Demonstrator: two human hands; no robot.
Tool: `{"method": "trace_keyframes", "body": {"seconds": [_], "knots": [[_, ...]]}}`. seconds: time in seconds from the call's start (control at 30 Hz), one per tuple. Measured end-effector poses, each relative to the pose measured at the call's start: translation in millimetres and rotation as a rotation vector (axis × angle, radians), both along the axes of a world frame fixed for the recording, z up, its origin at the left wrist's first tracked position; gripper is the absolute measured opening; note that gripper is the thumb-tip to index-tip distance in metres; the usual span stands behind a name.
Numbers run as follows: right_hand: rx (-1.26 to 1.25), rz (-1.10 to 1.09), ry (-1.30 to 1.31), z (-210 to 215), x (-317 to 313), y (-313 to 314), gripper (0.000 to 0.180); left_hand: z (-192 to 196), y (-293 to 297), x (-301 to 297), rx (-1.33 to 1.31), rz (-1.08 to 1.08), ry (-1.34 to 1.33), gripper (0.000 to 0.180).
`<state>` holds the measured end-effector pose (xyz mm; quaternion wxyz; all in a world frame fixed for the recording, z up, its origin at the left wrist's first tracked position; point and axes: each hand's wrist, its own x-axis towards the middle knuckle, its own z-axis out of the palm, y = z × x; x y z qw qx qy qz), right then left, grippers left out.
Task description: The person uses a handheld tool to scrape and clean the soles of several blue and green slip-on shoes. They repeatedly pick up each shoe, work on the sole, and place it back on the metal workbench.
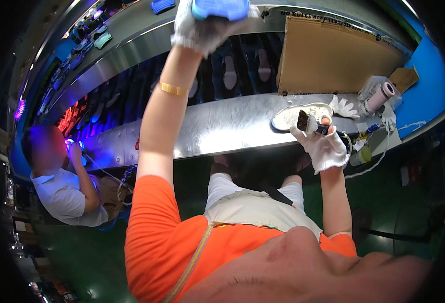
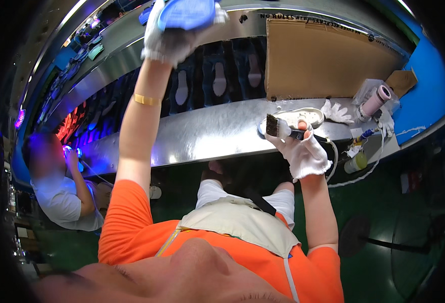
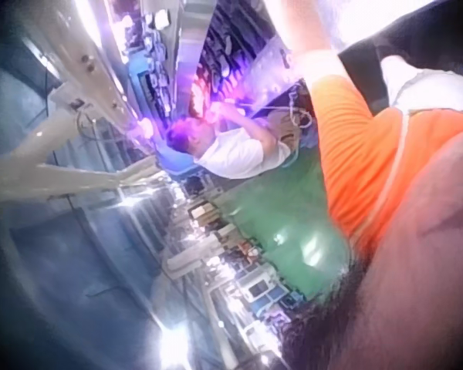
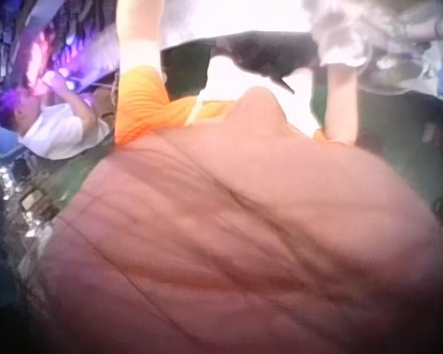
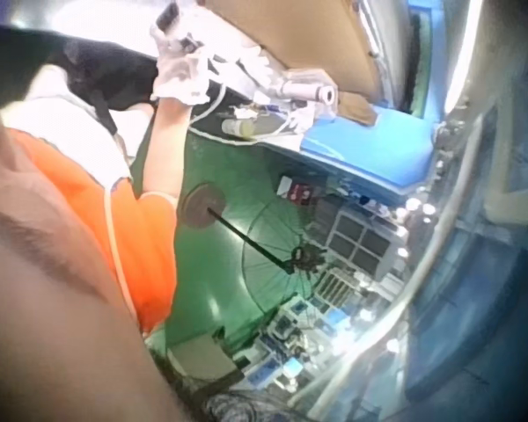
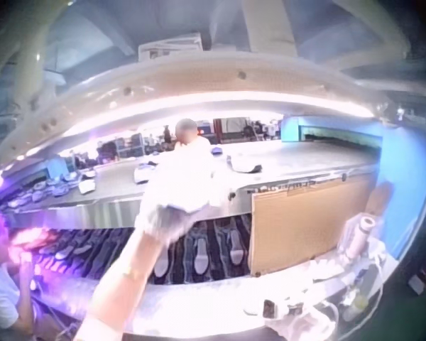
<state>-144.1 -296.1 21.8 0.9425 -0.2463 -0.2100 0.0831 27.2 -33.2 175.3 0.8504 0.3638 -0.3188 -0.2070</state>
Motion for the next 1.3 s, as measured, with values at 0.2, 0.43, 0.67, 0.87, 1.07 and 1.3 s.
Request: {"method": "trace_keyframes", "body": {"seconds": [0.2, 0.43, 0.67, 0.87, 1.07, 1.3], "knots": [[0.011, -0.024, 0.063, -26, 11, -7, 0.016, 33, 55, 153, 1.745, 1.392, -0.655, 0.05], [-0.342, -0.342, 0.146, -51, 17, -16, 0.015, 20, 110, 136, 1.751, 1.734, -0.269, 0.067], [-0.502, -0.286, 0.183, -42, 16, -3, 0.016, 29, 135, 147, 1.835, 1.432, -0.387, 0.068], [-0.534, -0.216, 0.232, -60, 20, -5, 0.016, 19, 153, 72, 1.35, 1.344, -0.517, 0.046], [-0.616, -0.272, 0.188, -56, 12, 0, 0.024, -17, 156, -7, 0.77, 1.134, -0.163, 0.031], [-0.841, -0.394, 0.065, -55, 2, 13, 0.024, -75, 139, 19, 0.426, 0.818, 0.089, 0.029]]}}
